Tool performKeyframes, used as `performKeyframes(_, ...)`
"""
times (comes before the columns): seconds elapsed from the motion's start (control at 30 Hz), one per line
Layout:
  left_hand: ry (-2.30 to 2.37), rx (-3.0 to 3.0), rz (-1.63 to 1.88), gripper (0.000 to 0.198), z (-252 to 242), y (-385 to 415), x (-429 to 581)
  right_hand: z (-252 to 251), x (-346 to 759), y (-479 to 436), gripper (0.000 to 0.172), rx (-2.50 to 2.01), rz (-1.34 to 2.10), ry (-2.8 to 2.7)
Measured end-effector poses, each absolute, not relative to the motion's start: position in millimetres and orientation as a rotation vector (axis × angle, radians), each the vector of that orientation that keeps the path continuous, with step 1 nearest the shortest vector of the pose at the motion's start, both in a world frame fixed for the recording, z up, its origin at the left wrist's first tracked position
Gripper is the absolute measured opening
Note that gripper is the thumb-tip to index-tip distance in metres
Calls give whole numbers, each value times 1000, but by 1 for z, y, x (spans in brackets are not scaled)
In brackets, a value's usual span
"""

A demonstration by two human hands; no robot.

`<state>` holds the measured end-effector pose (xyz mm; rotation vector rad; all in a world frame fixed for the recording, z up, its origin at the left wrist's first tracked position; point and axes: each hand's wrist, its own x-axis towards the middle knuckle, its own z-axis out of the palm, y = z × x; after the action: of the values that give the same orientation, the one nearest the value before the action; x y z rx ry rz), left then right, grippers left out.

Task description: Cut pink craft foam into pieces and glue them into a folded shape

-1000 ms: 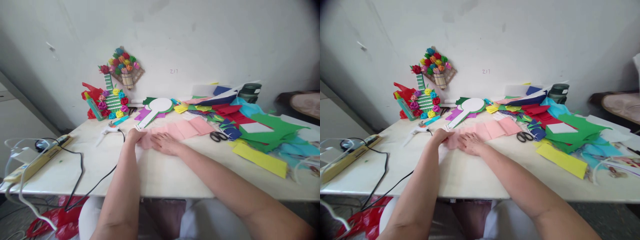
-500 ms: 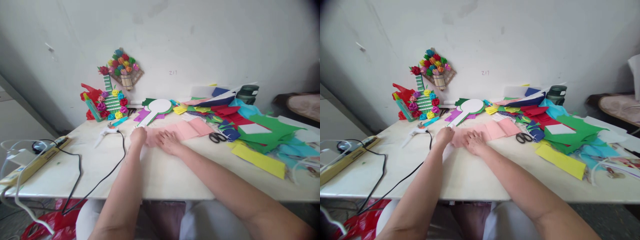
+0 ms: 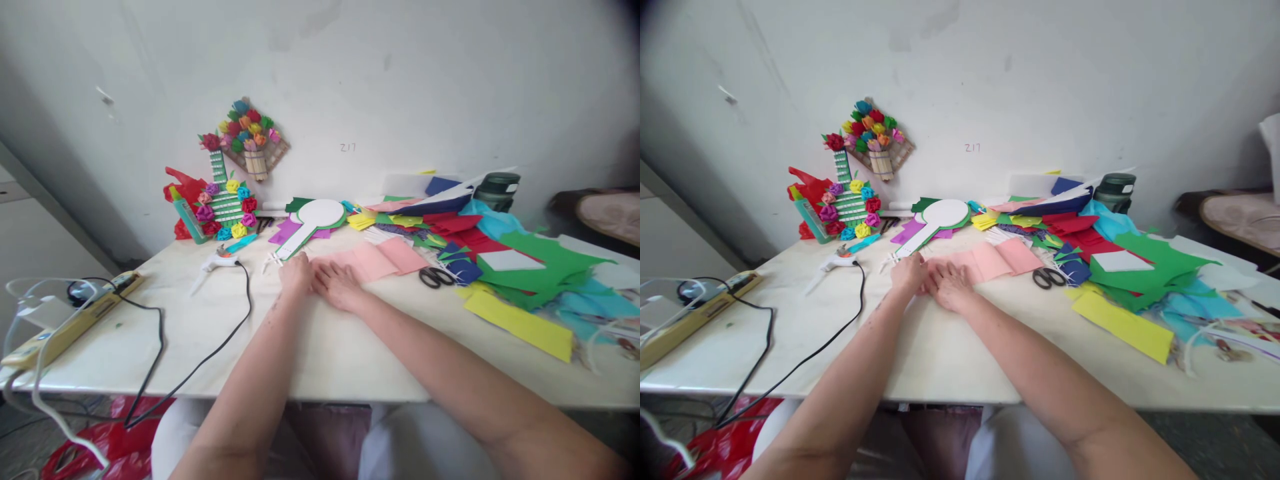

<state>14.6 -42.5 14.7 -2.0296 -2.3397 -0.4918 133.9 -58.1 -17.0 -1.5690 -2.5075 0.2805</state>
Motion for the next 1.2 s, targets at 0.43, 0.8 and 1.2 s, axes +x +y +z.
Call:
performKeyframes(0.43, -2519, -1608, -782, 38, 1, -23, -44, -21, 134, -55, 55, -1555, 194, -2516)
performKeyframes(0.8, -2538, -1646, -508, 36, -5, -3, -56, -21, 135, -56, 54, -1538, 183, -2518)
performKeyframes(1.2, -2558, -1466, -710, 38, -2, -13, -56, -12, 134, -67, 47, -1482, -133, -2403)
